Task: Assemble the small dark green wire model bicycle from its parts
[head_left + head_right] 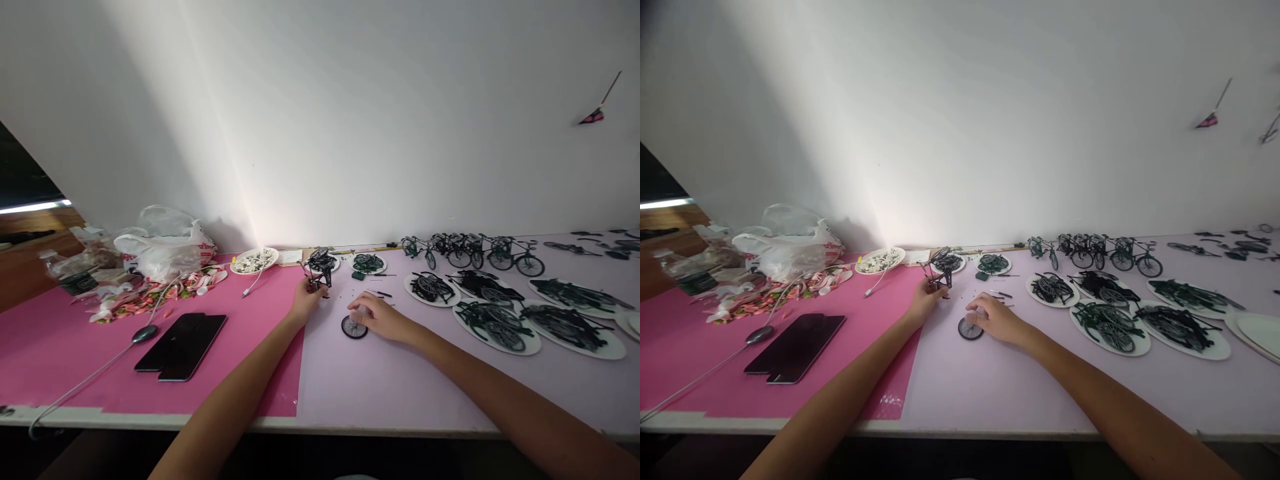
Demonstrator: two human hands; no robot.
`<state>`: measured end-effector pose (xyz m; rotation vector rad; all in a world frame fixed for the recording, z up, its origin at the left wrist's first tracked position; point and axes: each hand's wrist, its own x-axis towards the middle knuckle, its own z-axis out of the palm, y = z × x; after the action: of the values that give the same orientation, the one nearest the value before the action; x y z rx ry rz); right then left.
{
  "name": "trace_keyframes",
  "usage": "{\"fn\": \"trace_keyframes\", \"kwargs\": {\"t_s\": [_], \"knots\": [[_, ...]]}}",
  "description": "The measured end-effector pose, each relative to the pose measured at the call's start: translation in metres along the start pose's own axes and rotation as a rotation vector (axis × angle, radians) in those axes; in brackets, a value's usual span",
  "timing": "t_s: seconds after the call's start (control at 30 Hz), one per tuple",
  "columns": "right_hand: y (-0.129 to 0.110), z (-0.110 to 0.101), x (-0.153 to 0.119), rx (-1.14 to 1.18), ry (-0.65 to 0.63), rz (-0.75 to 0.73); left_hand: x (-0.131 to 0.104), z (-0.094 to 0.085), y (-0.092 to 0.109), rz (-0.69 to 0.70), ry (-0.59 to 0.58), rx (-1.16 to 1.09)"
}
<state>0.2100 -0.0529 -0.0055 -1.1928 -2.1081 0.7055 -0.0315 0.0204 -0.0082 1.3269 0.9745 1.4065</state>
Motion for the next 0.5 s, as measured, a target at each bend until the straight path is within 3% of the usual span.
{"fn": "trace_keyframes", "kwargs": {"t_s": [0.13,0.2,0.37,0.5], "knots": [[-0.004,-0.001,-0.003,-0.085,-0.082,-0.032,0.0,0.0,0.001,0.012,-0.021,-0.011],[-0.004,0.0,-0.003,-0.098,-0.062,-0.052,-0.001,0.0,0.005,0.01,-0.064,-0.026],[-0.007,0.0,0.001,-0.032,0.165,0.001,-0.008,0.001,0.025,-0.006,-0.216,-0.036],[-0.009,-0.001,0.004,0.103,0.314,0.054,-0.016,0.005,0.038,-0.066,-0.403,-0.054]]}}
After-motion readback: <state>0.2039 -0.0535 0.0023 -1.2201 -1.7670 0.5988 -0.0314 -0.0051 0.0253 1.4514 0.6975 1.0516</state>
